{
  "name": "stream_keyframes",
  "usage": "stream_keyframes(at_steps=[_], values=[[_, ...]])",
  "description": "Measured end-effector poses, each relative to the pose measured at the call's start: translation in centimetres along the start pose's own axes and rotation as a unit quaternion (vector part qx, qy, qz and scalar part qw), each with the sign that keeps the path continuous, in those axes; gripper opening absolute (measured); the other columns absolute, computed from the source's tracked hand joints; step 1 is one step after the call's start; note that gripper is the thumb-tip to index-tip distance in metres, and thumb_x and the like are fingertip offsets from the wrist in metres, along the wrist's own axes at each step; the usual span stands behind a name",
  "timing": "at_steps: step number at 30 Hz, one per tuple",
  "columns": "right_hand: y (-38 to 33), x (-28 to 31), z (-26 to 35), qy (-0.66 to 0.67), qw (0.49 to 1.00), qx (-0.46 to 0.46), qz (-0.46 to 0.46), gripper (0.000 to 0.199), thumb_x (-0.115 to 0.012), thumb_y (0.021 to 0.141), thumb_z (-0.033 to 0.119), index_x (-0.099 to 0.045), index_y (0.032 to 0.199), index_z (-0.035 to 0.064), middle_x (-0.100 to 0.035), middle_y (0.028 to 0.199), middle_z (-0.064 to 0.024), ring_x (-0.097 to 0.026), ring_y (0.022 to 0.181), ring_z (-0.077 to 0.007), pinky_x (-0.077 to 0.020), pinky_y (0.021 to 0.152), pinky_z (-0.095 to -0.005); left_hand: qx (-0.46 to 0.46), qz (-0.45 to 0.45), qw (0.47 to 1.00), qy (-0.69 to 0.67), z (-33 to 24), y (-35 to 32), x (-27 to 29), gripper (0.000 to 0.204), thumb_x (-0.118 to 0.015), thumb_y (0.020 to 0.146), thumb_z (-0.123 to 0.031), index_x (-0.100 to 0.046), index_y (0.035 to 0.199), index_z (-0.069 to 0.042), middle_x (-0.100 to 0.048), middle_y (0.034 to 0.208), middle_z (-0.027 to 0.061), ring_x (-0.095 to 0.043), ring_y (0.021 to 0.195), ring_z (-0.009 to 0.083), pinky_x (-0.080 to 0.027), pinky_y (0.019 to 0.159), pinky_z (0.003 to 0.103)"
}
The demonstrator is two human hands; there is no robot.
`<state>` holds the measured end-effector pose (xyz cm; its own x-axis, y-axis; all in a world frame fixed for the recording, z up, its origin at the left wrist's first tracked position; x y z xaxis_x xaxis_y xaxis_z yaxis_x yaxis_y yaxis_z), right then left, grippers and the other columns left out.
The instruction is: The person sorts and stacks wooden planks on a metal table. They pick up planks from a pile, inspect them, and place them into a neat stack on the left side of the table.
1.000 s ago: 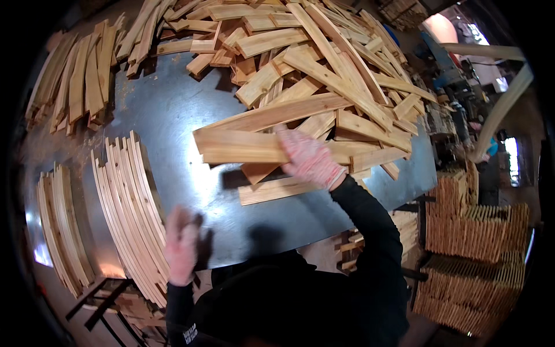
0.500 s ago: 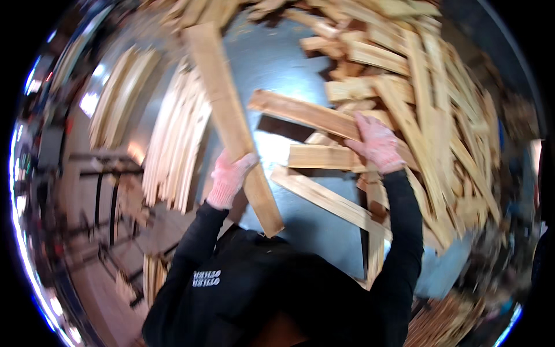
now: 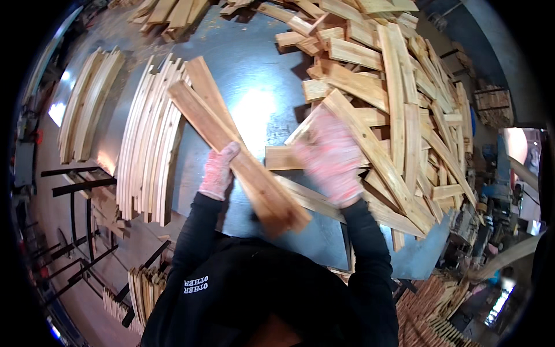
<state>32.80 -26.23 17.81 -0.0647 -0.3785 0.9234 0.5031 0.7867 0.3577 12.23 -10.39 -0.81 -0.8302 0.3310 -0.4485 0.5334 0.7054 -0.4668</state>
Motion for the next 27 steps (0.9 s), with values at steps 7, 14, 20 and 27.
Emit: stream_keyframes(at_steps=[7,14,20,27], values=[[-3.5,-1.7,-14.6,-0.081,0.962,-0.092,0.245,0.106,-0.078,0.074,0.052,-0.026,0.154,0.0051,-0.053,0.132,-0.0249,-0.054,0.12,-0.0423,-0.043,0.105,-0.0492,-0.049,0.006,0.933,0.357,-9.0,2.4,3.4,0.041,-0.073,0.084,-0.02,-0.063,0.121,-0.006,-0.071,0.09,0.0062,-0.067,0.072,0.0154,-0.054,0.061,0.03],[12.2,-7.5,-7.4,-0.085,0.975,0.066,0.197,0.109,-0.081,0.068,0.049,-0.029,0.153,0.0037,-0.057,0.128,-0.0247,-0.056,0.118,-0.0422,-0.0412,0.105,-0.0467,-0.03,-0.033,0.735,0.677,-5.4,3.0,7.5,0.055,-0.072,0.08,-0.041,-0.06,0.124,-0.01,-0.072,0.106,0.0179,-0.069,0.098,0.0375,-0.054,0.084,0.046],[8.6,-9.0,-2.0,-0.068,0.949,0.215,0.218,0.121,-0.091,0.056,0.033,-0.026,0.152,0.0006,-0.052,0.134,-0.0238,-0.05,0.124,-0.0443,-0.0339,0.113,-0.0492,-0.24,-0.179,0.593,0.748,-9.4,0.7,8.9,0.083,-0.072,0.084,-0.03,-0.029,0.152,-0.008,-0.054,0.137,0.024,-0.06,0.116,0.0407,-0.052,0.091,0.047],[6.1,-4.3,6.3,-0.041,0.919,0.345,0.186,0.106,-0.083,0.065,0.036,-0.03,0.151,0.0044,-0.064,0.1,-0.0167,-0.065,0.092,-0.0319,-0.0448,0.098,-0.049,-0.26,-0.155,0.369,0.878,-8.5,4.2,12.4,0.09,-0.077,0.079,-0.032,-0.03,0.152,-0.007,-0.042,0.149,0.0203,-0.041,0.138,0.0385,-0.034,0.111,0.054]])
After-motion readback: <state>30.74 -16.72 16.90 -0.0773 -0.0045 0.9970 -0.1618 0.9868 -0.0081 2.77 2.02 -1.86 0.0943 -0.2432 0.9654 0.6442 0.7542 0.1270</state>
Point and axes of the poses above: each hand's wrist, its own y-axis towards the middle knuckle, its own x-axis out of the back of the hand, z = x × y, the point moved 10 cm from there along y, towards the middle knuckle
